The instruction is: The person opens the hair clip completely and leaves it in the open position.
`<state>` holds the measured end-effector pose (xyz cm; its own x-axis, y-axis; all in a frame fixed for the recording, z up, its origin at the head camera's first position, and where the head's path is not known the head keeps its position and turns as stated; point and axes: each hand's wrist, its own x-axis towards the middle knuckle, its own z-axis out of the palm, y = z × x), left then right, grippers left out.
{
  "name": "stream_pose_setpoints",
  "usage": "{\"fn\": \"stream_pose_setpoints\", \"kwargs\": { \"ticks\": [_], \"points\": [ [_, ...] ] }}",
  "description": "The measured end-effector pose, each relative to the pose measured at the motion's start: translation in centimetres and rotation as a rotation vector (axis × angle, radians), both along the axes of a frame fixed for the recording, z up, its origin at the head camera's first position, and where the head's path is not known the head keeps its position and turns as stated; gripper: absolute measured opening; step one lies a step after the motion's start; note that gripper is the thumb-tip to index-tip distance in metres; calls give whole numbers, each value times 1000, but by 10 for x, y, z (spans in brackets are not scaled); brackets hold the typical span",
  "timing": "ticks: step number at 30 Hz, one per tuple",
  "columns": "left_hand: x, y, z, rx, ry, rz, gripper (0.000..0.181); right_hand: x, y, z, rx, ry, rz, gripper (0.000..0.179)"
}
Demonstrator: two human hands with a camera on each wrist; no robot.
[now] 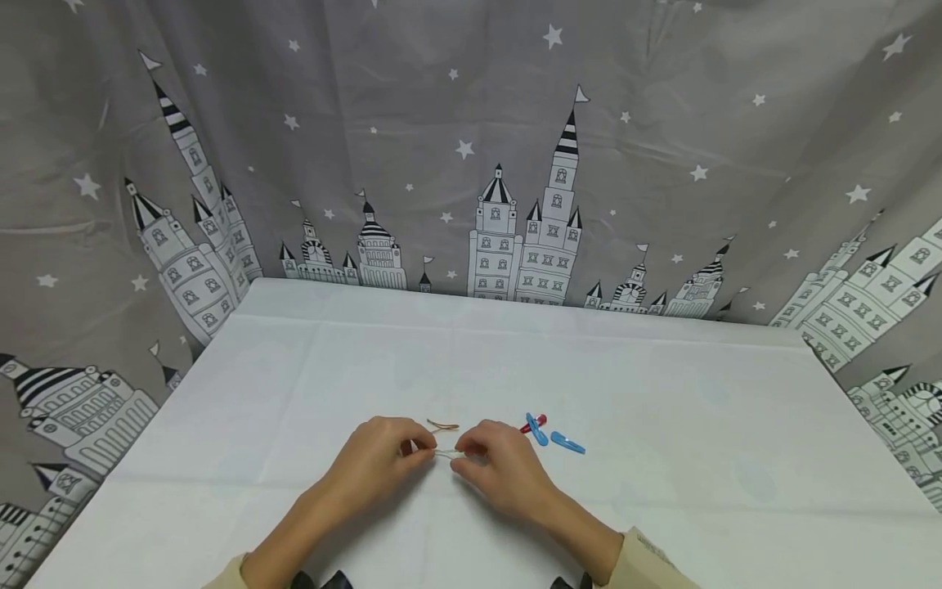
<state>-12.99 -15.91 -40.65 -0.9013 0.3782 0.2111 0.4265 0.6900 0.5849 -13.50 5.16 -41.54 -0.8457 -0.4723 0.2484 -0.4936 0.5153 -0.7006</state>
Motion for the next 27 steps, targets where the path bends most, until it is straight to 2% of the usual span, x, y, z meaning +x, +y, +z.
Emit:
{"fn": "stream_pose_setpoints", "kwargs": {
  "ticks": [9, 18, 27],
  "points": [
    [-7, -5, -7, -27, -25, 33, 8, -10, -6, -9, 25, -49, -13, 3],
    [-10, -6, -12, -48, -64, 48, 8, -13, -11, -14, 38, -26, -29, 4],
    [-11, -3, -12, -70, -61, 39, 7, -12, -14, -20, 54, -2, -58, 8]
  ]
}}
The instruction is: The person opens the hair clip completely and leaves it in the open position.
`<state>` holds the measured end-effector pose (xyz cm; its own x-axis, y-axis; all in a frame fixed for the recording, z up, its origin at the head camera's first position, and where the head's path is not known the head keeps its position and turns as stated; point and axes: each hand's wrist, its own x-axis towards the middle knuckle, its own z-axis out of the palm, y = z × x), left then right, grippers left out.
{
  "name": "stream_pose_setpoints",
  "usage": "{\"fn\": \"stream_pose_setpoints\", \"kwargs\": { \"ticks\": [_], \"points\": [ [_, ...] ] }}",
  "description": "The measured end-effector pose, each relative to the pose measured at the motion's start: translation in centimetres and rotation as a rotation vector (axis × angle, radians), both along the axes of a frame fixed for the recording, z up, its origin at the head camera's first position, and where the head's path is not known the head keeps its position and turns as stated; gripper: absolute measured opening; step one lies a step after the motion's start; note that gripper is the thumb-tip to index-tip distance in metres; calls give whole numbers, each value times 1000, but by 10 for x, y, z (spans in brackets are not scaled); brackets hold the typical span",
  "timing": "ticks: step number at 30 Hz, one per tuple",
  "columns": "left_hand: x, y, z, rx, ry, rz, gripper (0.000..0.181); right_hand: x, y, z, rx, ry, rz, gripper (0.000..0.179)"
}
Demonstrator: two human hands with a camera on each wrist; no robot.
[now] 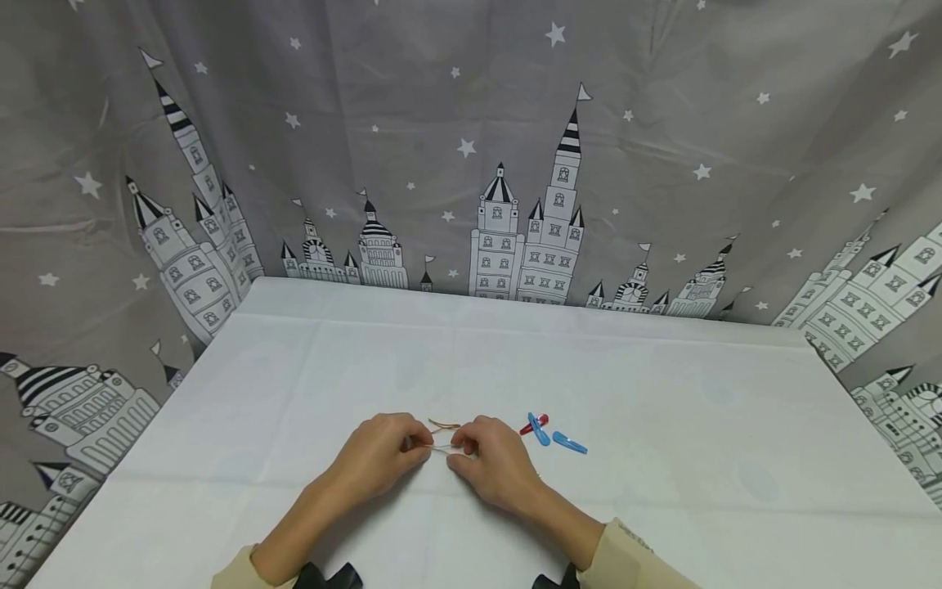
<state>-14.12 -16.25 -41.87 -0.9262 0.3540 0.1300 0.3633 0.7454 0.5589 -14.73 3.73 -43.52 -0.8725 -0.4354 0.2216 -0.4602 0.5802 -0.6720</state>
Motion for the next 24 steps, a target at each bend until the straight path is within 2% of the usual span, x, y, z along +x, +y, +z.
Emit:
{"fn": "stream_pose_setpoints", "kwargs": {
  "ticks": [12, 19, 24],
  "points": [
    [-1, -1, 0, -3, 23, 11, 8, 1, 0, 2, 19, 13, -6, 11],
    [0, -1, -1, 5, -13, 22, 7, 0, -1, 1, 33, -1, -2, 13],
    [0, -2, 0, 11, -14, 19, 7, 1, -1, 1, 31, 6, -2, 12]
  ]
}}
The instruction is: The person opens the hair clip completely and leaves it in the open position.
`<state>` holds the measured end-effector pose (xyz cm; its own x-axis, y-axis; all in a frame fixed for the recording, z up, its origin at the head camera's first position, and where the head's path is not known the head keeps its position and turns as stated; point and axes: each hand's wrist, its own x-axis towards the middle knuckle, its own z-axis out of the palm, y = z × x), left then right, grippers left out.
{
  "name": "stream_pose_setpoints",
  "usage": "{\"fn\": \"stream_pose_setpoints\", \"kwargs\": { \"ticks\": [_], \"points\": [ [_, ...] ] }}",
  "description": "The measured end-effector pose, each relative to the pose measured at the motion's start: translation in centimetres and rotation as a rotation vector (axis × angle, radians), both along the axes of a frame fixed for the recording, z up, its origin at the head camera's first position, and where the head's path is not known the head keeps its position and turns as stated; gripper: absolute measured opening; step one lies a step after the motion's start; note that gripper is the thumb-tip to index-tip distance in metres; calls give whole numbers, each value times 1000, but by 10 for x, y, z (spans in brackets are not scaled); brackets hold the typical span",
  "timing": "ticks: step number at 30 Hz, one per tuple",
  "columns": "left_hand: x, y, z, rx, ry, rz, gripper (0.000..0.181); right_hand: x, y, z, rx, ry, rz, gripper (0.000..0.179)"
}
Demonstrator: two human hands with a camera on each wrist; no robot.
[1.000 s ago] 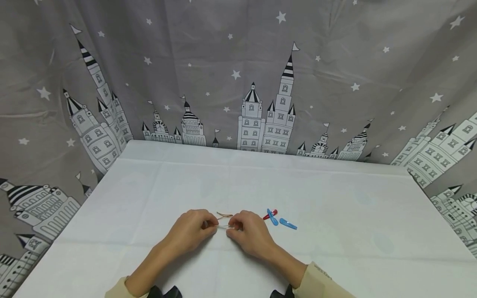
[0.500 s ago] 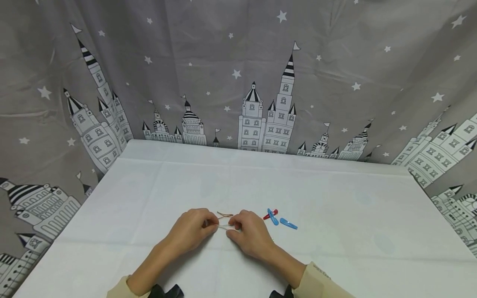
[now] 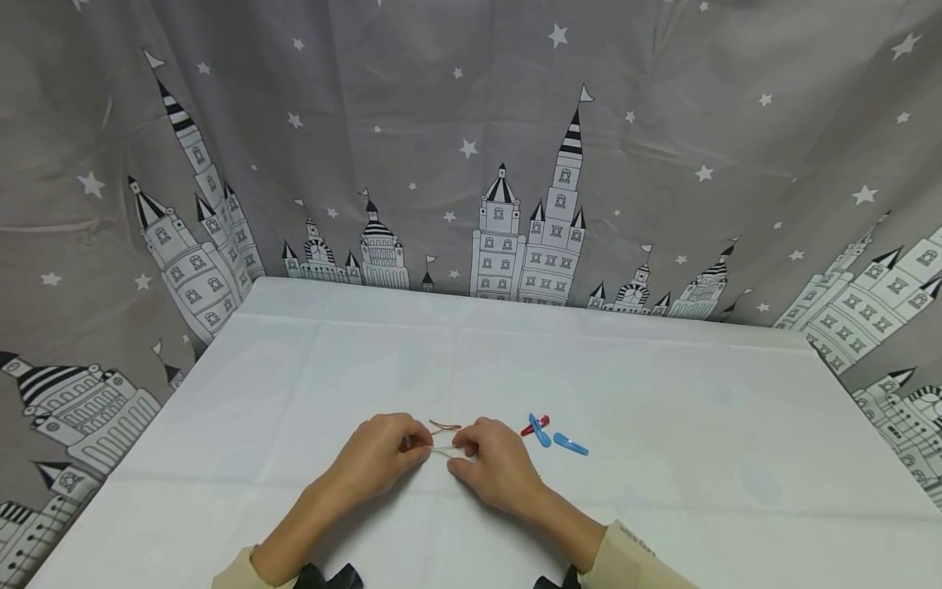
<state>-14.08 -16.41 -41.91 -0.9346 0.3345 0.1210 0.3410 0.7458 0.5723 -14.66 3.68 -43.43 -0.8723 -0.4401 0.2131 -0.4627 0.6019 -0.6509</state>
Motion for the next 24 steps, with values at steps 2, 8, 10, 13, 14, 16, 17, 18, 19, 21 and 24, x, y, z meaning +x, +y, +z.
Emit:
{"fn": "stream_pose_setpoints", "kwargs": {
  "ticks": [2, 8, 10, 13, 14, 16, 17, 18, 19, 21, 24],
  "points": [
    [0, 0, 0, -1, 0, 0, 7, 0, 0, 0, -2, 2, -1, 12],
    [-1, 0, 2, -2, -19, -5, 7, 1, 0, 1, 3, 6, -7, 13],
    [-1, -1, 2, -4, -25, -7, 8, 1, 0, 1, 4, 6, -7, 13],
    [-1, -2, 2, -10, -31, -5, 8, 1, 0, 1, 3, 4, -7, 13],
    [-1, -2, 1, -10, -33, -4, 8, 1, 0, 1, 3, 3, -7, 13],
    [-1, -2, 1, -11, -36, -1, 8, 1, 0, 2, -1, 2, -7, 13],
    [-1, -2, 1, -9, -37, -3, 9, 2, 0, 2, -2, 1, -9, 13],
    [-2, -1, 1, -11, -39, -2, 9, 2, 1, 2, -4, 2, -9, 13],
    [-1, -2, 1, -10, -40, -3, 9, 2, 1, 2, -5, 2, -10, 13],
    [-1, -2, 1, -11, -43, -3, 9, 2, 1, 2, -8, 1, -11, 13],
    [-1, -2, 1, -12, -45, 0, 9, 1, 2, 3, -7, -9, -10, 13]
  ]
}}
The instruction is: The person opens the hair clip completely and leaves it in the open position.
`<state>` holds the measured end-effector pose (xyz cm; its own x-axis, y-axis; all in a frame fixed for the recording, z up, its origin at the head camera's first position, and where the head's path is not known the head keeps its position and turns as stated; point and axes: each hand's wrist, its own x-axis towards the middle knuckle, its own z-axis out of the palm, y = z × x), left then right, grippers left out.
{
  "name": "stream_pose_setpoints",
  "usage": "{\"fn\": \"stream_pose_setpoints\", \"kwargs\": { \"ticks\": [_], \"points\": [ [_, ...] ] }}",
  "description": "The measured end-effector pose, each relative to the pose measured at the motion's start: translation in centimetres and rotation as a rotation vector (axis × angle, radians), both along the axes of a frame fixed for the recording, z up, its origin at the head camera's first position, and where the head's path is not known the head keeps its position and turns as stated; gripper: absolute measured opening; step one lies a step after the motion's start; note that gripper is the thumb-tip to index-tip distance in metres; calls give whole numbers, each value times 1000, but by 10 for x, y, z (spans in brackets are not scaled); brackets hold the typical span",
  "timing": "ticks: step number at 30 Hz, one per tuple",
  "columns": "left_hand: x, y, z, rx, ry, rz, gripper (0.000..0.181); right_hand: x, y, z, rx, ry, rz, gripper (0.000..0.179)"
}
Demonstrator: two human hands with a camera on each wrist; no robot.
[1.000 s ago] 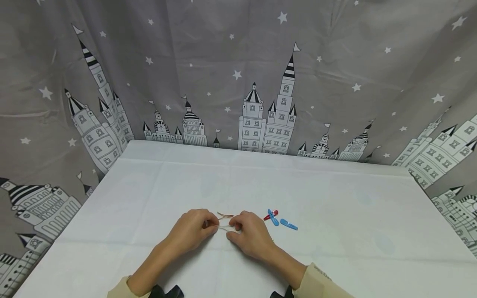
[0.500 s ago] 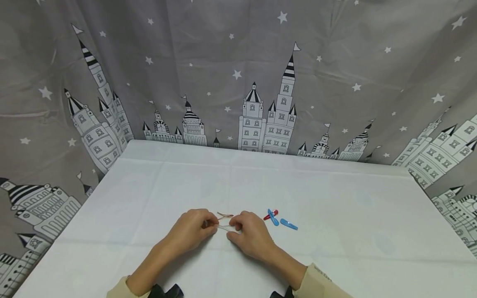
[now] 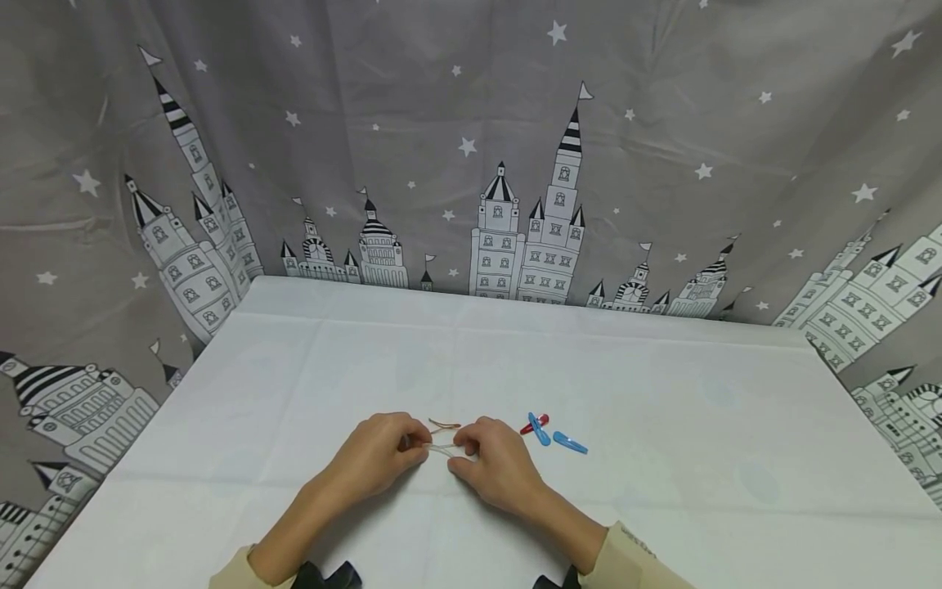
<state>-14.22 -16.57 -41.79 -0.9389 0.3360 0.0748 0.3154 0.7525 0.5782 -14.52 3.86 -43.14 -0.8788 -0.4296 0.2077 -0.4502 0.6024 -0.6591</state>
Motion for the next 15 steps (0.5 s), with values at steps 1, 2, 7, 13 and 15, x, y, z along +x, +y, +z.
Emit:
{"fn": "stream_pose_setpoints", "kwargs": {
  "ticks": [1, 2, 7, 13, 15],
  "points": [
    [0, 0, 0, 1, -2, 2, 9, 0, 0, 0, -3, -8, 1, 14],
    [0, 0, 0, 1, -4, 3, 9, 0, 1, 1, -5, -17, 1, 14],
    [0, 0, 1, 9, -7, -3, 9, 0, 2, 2, -26, -52, 3, 16],
    [0, 0, 2, 11, 1, 9, 11, 1, 4, 5, -51, -81, 17, 18],
    [0, -2, 4, 17, 6, 17, 14, 2, 4, 7, -61, -88, 16, 19]
  ]
}}
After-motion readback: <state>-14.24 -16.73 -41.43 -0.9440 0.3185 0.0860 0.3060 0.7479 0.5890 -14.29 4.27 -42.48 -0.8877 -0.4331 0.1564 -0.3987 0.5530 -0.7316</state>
